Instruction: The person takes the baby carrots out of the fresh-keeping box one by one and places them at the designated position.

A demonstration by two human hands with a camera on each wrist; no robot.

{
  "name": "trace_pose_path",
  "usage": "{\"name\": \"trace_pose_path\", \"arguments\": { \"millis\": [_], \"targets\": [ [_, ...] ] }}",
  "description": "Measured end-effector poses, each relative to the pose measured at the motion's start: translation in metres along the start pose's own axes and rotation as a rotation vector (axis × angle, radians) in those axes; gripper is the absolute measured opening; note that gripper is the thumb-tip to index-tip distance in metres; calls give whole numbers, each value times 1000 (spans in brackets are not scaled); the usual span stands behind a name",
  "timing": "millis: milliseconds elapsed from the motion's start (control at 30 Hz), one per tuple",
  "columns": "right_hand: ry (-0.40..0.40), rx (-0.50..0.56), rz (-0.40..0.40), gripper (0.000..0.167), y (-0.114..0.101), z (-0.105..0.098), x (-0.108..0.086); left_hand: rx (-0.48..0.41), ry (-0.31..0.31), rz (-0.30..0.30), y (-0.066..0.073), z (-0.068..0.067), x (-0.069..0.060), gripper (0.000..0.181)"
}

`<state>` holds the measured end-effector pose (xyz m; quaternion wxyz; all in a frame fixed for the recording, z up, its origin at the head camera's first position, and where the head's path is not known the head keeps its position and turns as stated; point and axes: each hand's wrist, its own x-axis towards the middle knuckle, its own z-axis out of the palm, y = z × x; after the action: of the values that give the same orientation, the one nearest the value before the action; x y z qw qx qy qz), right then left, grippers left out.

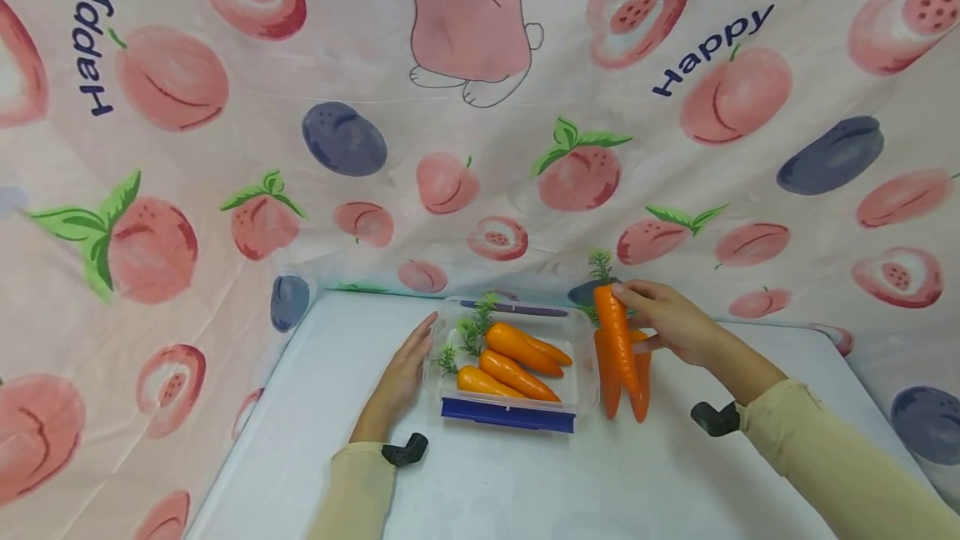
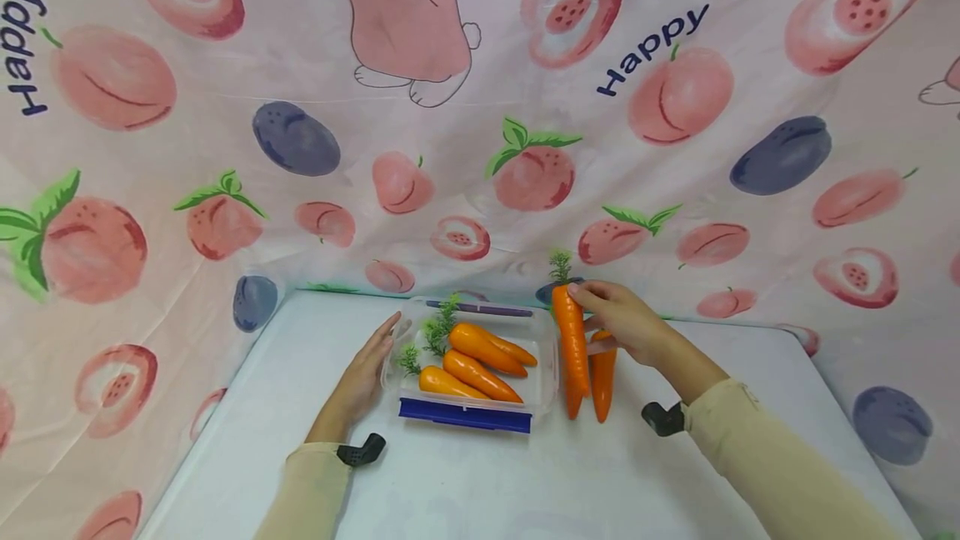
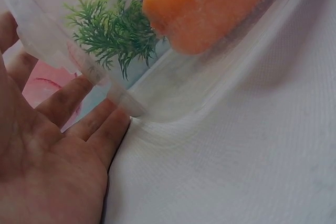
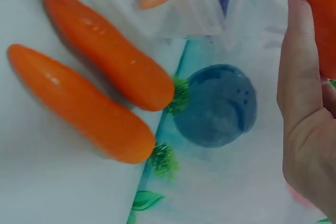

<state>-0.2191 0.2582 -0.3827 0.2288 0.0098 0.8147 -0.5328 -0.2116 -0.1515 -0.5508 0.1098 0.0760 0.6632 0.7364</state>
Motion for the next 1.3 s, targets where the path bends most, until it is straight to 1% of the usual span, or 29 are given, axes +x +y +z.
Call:
{"name": "trace_pose_path", "arguments": {
  "millis": [233, 533, 633, 833, 967, 1300],
  "targets": [
    [43, -2, -19, 81, 14, -7, -6, 30, 4, 2, 1, -1, 0, 54],
    [95, -4, -34, 80, 42, -24, -13, 50, 0, -6, 2, -1, -1, 56],
    [110, -18, -30, 80, 50, -29, -13, 60, 2, -5, 1, -1, -1, 56],
    [181, -59, -22, 83, 62, -33, -15, 64, 7, 4, 1, 0, -1, 55],
    [209, -64, -27, 81, 70, -36, -15, 72, 8, 6, -1, -1, 0, 56],
    [248, -60, -7, 84, 95, -41, -10, 43, 6, 5, 0, -1, -1, 55]
  ]
}}
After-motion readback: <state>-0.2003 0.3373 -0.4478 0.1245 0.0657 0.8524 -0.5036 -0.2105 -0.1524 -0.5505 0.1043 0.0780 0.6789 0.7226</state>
